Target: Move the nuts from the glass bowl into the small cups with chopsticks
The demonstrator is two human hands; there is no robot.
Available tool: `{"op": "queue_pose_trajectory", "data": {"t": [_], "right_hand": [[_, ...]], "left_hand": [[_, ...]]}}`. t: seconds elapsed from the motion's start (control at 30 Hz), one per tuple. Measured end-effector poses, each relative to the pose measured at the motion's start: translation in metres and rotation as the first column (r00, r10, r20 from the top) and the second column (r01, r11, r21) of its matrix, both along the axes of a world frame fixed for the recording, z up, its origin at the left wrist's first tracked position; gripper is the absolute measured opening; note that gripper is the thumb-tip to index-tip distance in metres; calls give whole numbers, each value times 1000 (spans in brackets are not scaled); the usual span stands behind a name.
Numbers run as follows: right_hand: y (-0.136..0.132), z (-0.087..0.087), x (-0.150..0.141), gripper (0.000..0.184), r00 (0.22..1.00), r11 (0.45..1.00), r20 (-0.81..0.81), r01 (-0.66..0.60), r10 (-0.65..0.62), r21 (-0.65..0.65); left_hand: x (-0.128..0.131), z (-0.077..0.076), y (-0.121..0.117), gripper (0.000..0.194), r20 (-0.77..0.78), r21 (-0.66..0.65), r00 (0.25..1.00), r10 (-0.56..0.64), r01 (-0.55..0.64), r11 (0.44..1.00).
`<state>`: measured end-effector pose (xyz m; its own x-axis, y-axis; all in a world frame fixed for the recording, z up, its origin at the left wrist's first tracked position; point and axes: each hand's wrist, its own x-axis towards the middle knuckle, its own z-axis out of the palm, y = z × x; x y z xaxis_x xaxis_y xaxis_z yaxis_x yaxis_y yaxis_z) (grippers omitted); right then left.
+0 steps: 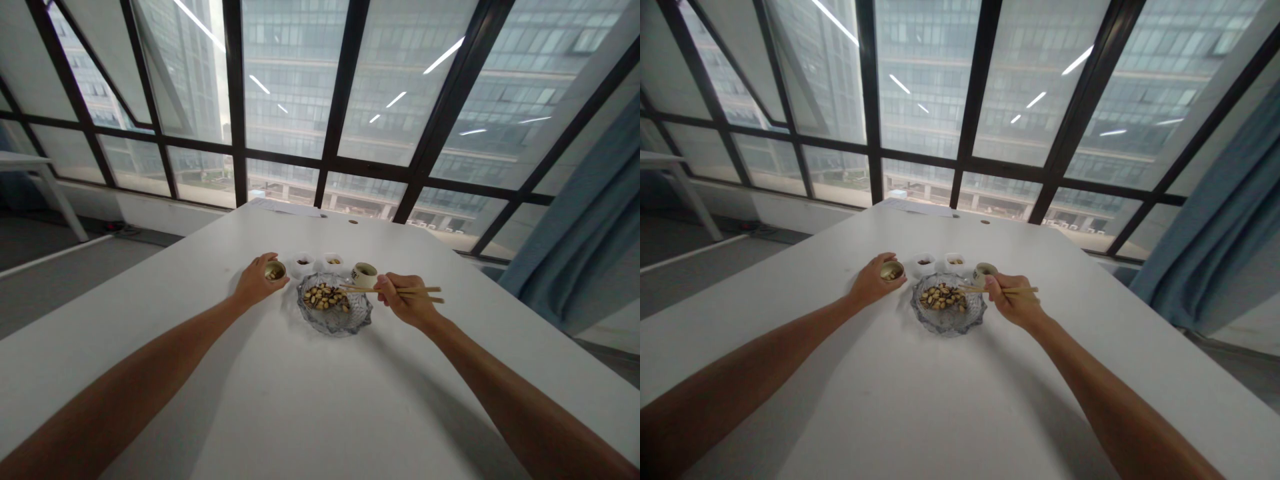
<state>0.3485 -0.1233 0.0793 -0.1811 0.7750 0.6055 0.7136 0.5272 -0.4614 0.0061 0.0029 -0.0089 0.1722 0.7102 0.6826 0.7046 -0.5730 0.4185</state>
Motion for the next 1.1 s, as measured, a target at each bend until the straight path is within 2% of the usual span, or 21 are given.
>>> {"op": "queue_pose_trajectory", "data": {"t": [0.23,0.53,0.63,0.73,0.83,0.9,1.0,1.1], "right_hand": [[3,7,-5,64,996,996,65,-51,56,-71],[2,5,-6,65,997,990,-55,-54,47,-131],[2,3,-7,64,985,990,-168,-47,24,-132],[4,-1,-8,62,906,990,-419,-10,-52,-144],[10,-7,-5,61,737,984,-669,-28,-99,-177],[14,-10,-2,59,650,976,-754,-86,-96,-199],[16,-12,0,55,610,970,-788,-133,-83,-205],[9,-8,-7,57,616,983,-785,-94,-68,-159]], "left_hand": [[0,2,-2,60,2,-3,1000,5,-5,1000],[1,1,-1,61,9,-16,1000,0,0,1000],[1,2,-2,61,7,-15,1000,7,-7,1000],[1,1,-1,62,6,-15,1000,14,-14,1000],[1,2,-2,62,-7,1,1000,9,-9,1000],[0,4,-4,61,-45,33,999,-16,18,999],[1,7,-8,60,-107,72,993,-56,63,995],[2,8,-9,60,-82,65,996,-34,40,997]]}}
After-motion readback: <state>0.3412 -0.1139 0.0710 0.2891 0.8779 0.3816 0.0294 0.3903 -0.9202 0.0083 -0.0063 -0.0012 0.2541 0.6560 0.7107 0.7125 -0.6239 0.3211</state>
